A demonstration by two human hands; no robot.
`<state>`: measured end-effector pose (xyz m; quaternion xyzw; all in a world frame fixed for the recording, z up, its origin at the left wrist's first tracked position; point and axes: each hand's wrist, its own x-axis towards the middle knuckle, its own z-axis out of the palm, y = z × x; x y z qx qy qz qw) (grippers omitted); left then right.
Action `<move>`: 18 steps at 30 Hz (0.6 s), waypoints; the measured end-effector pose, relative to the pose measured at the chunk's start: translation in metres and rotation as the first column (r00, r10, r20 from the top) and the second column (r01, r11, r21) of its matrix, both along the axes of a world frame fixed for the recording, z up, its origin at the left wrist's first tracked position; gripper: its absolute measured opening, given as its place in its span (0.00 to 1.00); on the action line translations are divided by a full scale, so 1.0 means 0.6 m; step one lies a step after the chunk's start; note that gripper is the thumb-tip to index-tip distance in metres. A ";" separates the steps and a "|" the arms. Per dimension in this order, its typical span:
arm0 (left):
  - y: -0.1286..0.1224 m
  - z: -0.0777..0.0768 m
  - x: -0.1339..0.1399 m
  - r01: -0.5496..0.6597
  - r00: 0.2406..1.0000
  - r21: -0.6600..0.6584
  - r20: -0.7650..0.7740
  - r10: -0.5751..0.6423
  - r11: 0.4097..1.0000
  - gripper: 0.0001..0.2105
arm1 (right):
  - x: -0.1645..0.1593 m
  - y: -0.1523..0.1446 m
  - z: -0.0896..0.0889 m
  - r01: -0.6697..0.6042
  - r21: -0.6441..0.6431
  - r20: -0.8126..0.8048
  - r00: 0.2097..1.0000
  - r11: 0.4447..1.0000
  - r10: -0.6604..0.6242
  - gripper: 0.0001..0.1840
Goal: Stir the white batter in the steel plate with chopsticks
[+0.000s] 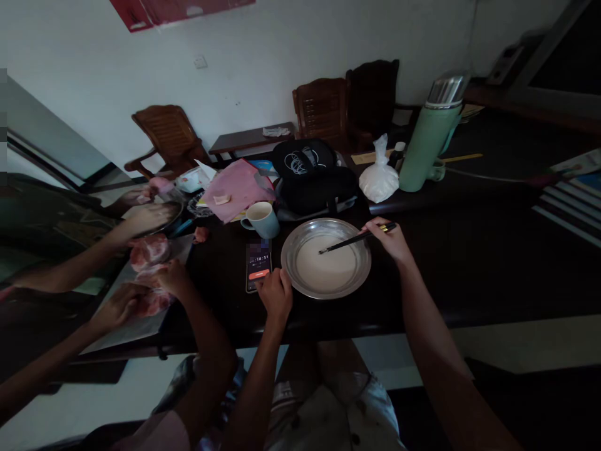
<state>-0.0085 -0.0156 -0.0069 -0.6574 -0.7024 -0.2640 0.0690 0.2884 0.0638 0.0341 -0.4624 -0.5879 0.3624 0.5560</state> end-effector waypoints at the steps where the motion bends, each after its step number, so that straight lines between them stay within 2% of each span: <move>1: 0.000 0.000 0.000 -0.001 1.000 0.001 -0.004 0.001 1.000 0.16 | 0.003 0.000 0.000 0.025 -0.009 -0.020 0.999 1.000 -0.025 0.18; 3: 0.000 0.000 0.000 -0.004 1.000 0.003 -0.010 0.004 1.000 0.16 | 0.004 -0.001 -0.001 0.026 -0.025 -0.037 0.999 0.999 -0.027 0.17; 8: 0.002 0.000 -0.001 -0.005 1.000 0.000 -0.006 0.005 1.000 0.16 | -0.005 -0.001 -0.003 -0.103 -0.002 0.035 0.994 0.995 0.103 0.17; 14: 0.003 0.000 -0.001 0.003 1.000 0.011 0.003 -0.003 1.000 0.16 | 0.008 0.002 -0.001 0.070 -0.011 -0.052 0.996 0.997 -0.070 0.17; 18: 0.002 0.000 -0.002 0.009 1.000 0.013 0.005 -0.009 1.000 0.16 | 0.001 0.000 -0.001 -0.043 -0.009 -0.006 0.999 0.999 0.043 0.16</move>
